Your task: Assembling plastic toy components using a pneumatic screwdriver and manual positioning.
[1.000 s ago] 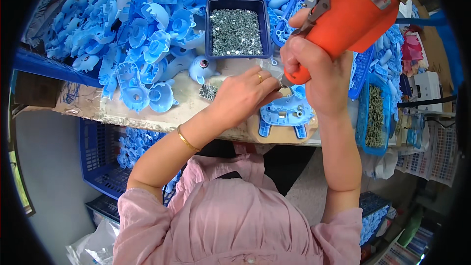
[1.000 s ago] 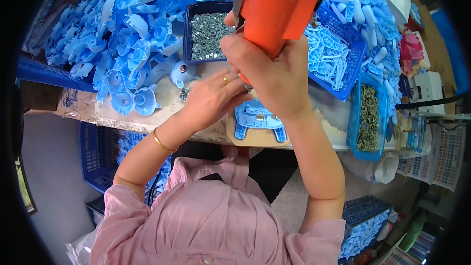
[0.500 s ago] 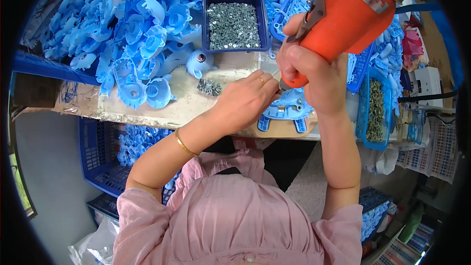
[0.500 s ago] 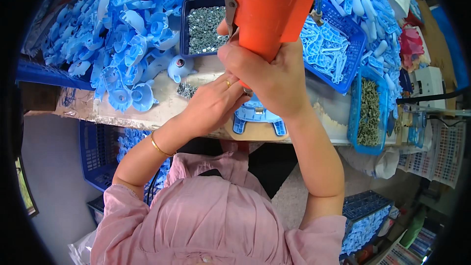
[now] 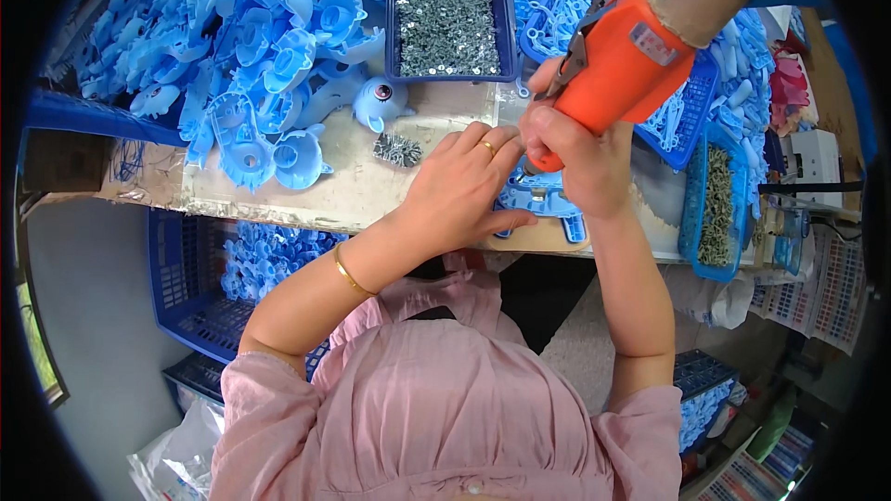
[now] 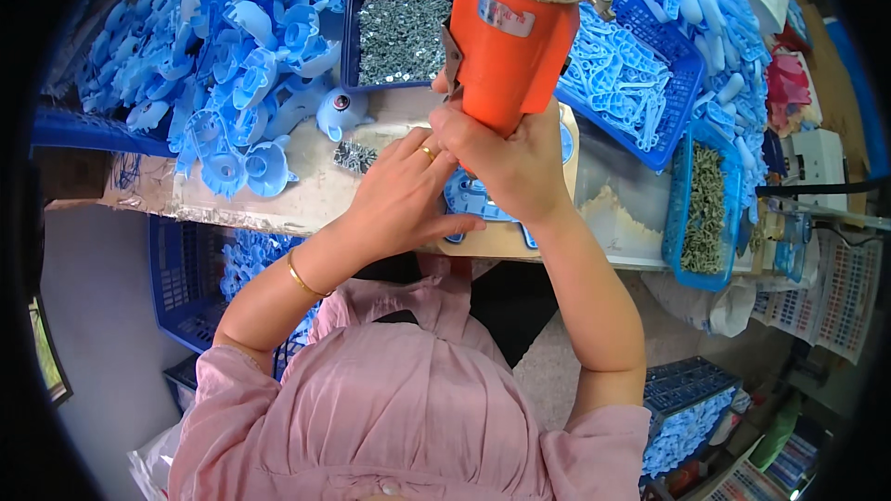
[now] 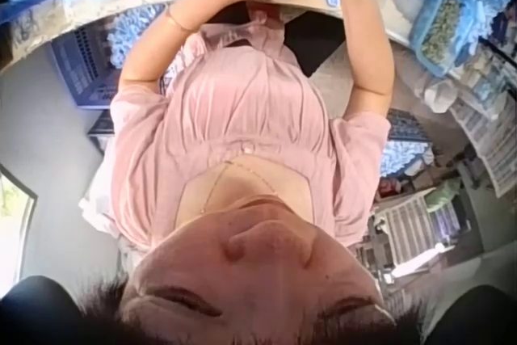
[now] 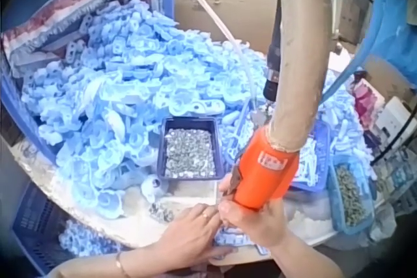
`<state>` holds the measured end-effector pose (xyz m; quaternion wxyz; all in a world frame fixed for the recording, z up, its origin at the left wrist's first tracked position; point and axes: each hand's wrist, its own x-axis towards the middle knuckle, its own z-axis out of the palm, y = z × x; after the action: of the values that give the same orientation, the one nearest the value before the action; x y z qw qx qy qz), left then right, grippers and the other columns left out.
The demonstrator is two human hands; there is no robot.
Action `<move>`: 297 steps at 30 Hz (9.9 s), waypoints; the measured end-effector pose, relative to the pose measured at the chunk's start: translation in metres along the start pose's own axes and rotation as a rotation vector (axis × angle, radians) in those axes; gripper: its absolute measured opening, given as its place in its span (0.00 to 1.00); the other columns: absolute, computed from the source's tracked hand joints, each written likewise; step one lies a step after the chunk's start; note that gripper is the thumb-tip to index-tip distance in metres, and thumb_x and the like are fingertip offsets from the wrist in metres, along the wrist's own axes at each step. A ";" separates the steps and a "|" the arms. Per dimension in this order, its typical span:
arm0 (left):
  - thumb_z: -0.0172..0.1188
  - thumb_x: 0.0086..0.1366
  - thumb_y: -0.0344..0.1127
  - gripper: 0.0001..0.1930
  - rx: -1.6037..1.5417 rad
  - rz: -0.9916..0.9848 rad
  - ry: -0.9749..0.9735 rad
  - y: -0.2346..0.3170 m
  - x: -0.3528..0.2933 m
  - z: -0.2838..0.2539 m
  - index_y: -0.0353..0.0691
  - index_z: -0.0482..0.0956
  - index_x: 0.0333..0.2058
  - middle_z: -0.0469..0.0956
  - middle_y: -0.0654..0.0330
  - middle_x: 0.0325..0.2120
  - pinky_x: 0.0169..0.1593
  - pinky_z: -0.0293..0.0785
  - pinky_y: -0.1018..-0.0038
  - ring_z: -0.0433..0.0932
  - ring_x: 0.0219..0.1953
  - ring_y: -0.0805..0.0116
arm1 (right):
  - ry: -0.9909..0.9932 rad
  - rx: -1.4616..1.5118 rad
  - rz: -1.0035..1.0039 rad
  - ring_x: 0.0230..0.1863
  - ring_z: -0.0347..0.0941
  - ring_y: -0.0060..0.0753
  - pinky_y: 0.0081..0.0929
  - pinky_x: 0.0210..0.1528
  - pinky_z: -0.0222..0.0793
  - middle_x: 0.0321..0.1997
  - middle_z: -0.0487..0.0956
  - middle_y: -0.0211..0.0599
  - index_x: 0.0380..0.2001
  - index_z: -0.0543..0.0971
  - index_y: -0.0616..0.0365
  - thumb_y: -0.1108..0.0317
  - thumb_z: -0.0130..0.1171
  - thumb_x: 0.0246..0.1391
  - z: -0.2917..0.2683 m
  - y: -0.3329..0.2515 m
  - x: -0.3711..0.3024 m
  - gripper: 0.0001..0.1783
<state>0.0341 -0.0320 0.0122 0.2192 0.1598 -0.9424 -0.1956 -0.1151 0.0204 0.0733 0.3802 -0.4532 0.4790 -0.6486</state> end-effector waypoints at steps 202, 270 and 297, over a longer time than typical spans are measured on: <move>0.67 0.59 0.37 0.18 -0.113 0.251 -0.011 0.003 -0.033 0.005 0.37 0.80 0.46 0.78 0.55 0.49 0.65 0.69 0.54 0.78 0.52 0.56 | -0.800 -0.962 0.136 0.46 0.77 0.40 0.34 0.53 0.71 0.44 0.82 0.35 0.35 0.80 0.57 0.77 0.60 0.45 -0.108 -0.019 -0.022 0.11; 0.71 0.50 0.35 0.45 -0.231 -0.118 -0.016 0.011 -0.028 0.004 0.37 0.59 0.66 0.64 0.47 0.63 0.67 0.59 0.55 0.61 0.64 0.43 | -0.483 -1.414 -0.199 0.45 0.76 0.34 0.29 0.45 0.77 0.47 0.81 0.30 0.48 0.80 0.56 0.74 0.57 0.48 -0.045 0.006 -0.093 0.21; 0.67 0.57 0.32 0.32 -0.260 -0.076 -0.050 0.029 -0.015 -0.008 0.37 0.68 0.61 0.65 0.46 0.64 0.67 0.59 0.54 0.61 0.66 0.42 | 0.054 -1.395 0.280 0.41 0.80 0.44 0.41 0.41 0.75 0.37 0.82 0.37 0.32 0.85 0.52 0.68 0.67 0.50 -0.232 0.007 -0.014 0.05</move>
<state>0.0449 -0.0033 0.0263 0.2072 0.1605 -0.9075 -0.3282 -0.3314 0.0959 0.0333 0.0693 -0.5089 0.8453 -0.1471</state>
